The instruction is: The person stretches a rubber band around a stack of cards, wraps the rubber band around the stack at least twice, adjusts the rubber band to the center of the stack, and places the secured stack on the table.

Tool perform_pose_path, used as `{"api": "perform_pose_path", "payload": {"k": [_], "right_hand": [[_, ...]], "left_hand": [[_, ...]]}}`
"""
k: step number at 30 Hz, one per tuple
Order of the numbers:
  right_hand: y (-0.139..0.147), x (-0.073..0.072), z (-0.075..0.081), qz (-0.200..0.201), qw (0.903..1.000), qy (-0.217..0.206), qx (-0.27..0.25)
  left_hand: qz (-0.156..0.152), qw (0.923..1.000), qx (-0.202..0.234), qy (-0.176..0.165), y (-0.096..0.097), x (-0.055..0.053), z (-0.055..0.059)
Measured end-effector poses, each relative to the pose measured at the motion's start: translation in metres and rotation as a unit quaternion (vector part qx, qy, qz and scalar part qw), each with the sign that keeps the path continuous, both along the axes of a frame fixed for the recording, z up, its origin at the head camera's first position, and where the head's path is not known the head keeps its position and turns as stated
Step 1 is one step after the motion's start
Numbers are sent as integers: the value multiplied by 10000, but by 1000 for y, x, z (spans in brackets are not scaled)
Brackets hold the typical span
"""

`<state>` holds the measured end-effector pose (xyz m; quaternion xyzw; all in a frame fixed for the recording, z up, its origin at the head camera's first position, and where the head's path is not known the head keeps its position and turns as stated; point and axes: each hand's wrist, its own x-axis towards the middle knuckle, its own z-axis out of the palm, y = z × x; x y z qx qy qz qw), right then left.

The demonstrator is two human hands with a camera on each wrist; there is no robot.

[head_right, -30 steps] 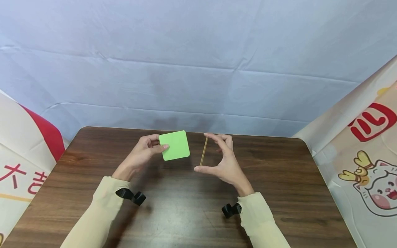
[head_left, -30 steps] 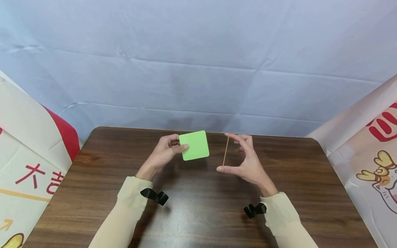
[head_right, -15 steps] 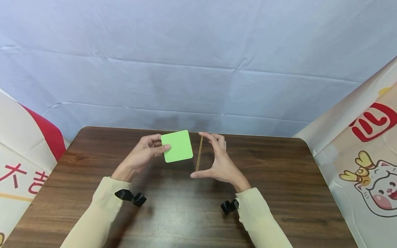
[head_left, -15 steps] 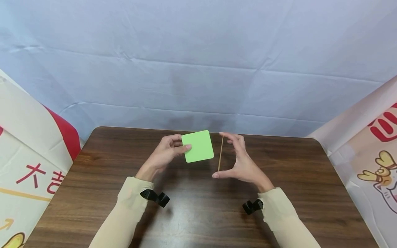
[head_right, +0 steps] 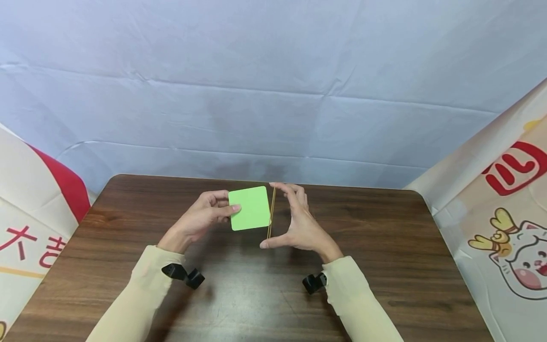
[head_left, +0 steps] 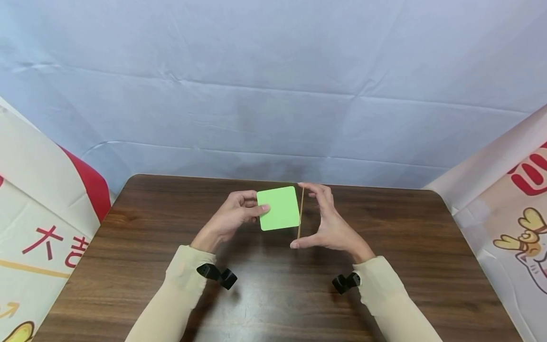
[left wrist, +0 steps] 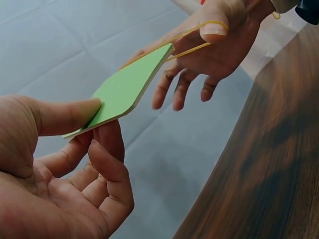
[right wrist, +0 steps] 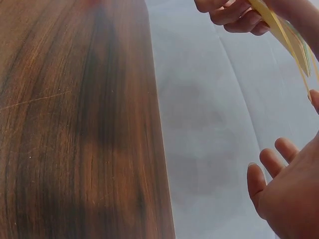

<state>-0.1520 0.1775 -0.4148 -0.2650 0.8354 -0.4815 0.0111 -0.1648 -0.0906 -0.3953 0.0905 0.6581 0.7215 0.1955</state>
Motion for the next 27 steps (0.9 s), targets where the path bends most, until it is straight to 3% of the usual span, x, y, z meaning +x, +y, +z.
{"api": "perform_pose_path", "payload": {"k": [11,27], "right_hand": [[-2,0,-1,95,9999,-66,114],[-4,0,-4,333,9993,-67,185]], "left_hand": [[-255,9997,-26,21,4,1,-4],[-853,9962,-108,157,6,1,-6]]}}
